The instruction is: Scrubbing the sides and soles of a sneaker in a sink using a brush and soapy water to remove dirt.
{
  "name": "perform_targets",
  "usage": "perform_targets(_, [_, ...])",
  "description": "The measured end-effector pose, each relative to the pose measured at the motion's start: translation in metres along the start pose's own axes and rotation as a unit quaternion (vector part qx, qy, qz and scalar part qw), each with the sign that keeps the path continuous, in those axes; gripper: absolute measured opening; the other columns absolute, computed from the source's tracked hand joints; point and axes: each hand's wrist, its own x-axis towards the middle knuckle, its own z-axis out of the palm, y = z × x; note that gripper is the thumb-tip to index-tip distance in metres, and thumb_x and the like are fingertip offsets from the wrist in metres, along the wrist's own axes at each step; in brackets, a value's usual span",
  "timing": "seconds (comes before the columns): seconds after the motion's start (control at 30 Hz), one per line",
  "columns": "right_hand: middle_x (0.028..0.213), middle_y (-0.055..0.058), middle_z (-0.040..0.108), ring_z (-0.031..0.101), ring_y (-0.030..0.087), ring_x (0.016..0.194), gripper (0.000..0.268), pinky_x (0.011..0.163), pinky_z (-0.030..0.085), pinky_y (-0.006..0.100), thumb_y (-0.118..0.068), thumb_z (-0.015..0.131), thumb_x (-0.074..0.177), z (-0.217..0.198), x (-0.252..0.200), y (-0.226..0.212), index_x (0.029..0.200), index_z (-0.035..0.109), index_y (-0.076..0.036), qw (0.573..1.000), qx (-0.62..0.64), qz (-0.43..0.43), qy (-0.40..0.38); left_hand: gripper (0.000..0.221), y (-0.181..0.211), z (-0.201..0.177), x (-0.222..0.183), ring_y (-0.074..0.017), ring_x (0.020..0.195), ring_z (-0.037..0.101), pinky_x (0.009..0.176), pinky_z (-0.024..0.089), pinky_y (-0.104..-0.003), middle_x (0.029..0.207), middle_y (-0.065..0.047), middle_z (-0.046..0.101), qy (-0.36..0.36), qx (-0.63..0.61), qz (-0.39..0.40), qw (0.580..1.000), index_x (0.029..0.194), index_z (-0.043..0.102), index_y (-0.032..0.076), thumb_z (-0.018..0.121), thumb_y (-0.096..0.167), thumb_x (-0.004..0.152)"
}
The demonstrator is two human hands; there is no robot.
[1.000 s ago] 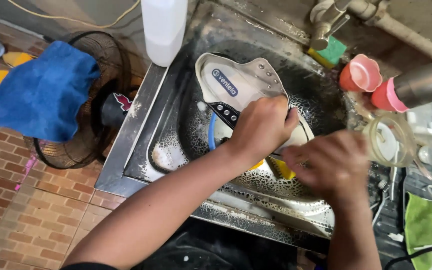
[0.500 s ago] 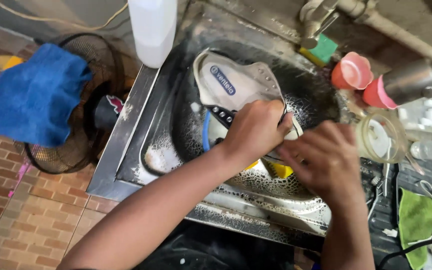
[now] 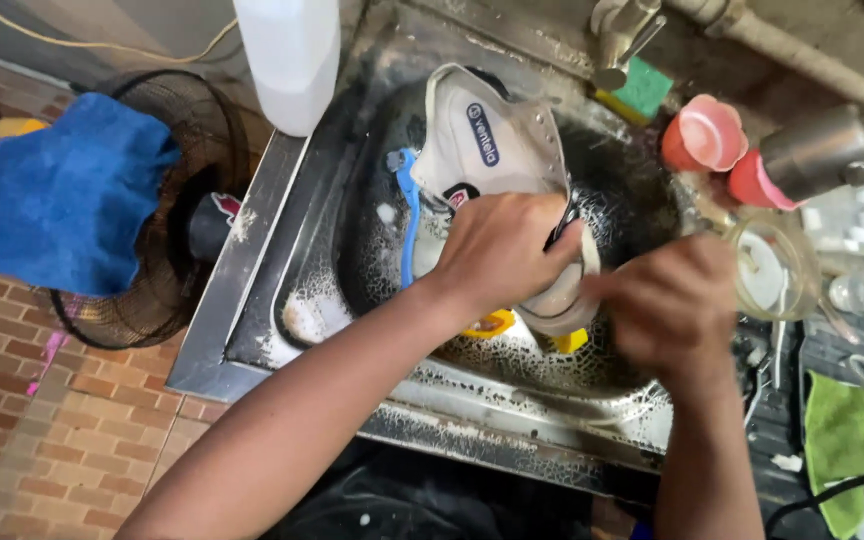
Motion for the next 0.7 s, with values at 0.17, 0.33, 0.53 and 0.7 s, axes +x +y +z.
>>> perform_targets(0.17, [0.060, -0.003, 0.050, 0.039, 0.021, 0.060, 0.019, 0.063, 0.039, 0.031, -0.008, 0.061, 0.071, 0.012, -0.013, 0.010, 0.072, 0.069, -0.025, 0.995, -0.028, -0.055, 0.083, 0.031, 0.000, -0.013, 0.004, -0.0377, 0.060, 0.057, 0.052, 0.043, -0.049, 0.049, -0.012, 0.052, -0.035, -0.043, 0.005, 0.998, 0.059, 0.045, 0.007, 0.039, 0.031, 0.078])
perform_targets(0.33, [0.059, 0.001, 0.052, 0.044, 0.025, 0.061, 0.022, 0.063, 0.037, 0.036, -0.009, 0.065, 0.078, 0.013, -0.016, 0.010, 0.059, 0.063, -0.018, 0.990, -0.097, -0.054, 0.088, 0.028, -0.004, -0.003, 0.003, -0.0392, 0.060, 0.057, 0.051, 0.044, -0.049, 0.051, -0.014, 0.052, -0.045, -0.039, -0.023, 0.998, 0.059, 0.046, 0.007, 0.039, 0.029, 0.076])
perform_targets(0.53, [0.062, 0.002, 0.054, 0.045, 0.025, 0.065, 0.025, 0.065, 0.038, 0.037, -0.009, 0.063, 0.079, 0.001, 0.008, -0.017, 0.055, 0.058, -0.012, 0.990, -0.092, -0.081, 0.068, 0.024, -0.006, 0.005, 0.001, -0.0375, 0.056, 0.058, 0.050, 0.045, -0.048, 0.050, -0.012, 0.052, -0.038, -0.030, -0.045, 0.998, 0.060, 0.047, 0.007, 0.041, 0.025, 0.075])
perform_targets(0.7, [0.058, 0.002, 0.053, 0.043, 0.024, 0.062, 0.020, 0.064, 0.040, 0.037, -0.006, 0.066, 0.073, 0.008, 0.001, -0.008, 0.056, 0.060, -0.015, 0.994, -0.065, -0.071, 0.054, 0.025, -0.005, 0.001, 0.002, -0.0377, 0.056, 0.058, 0.050, 0.045, -0.047, 0.051, -0.012, 0.052, -0.036, -0.034, -0.046, 0.998, 0.059, 0.047, 0.007, 0.041, 0.025, 0.076])
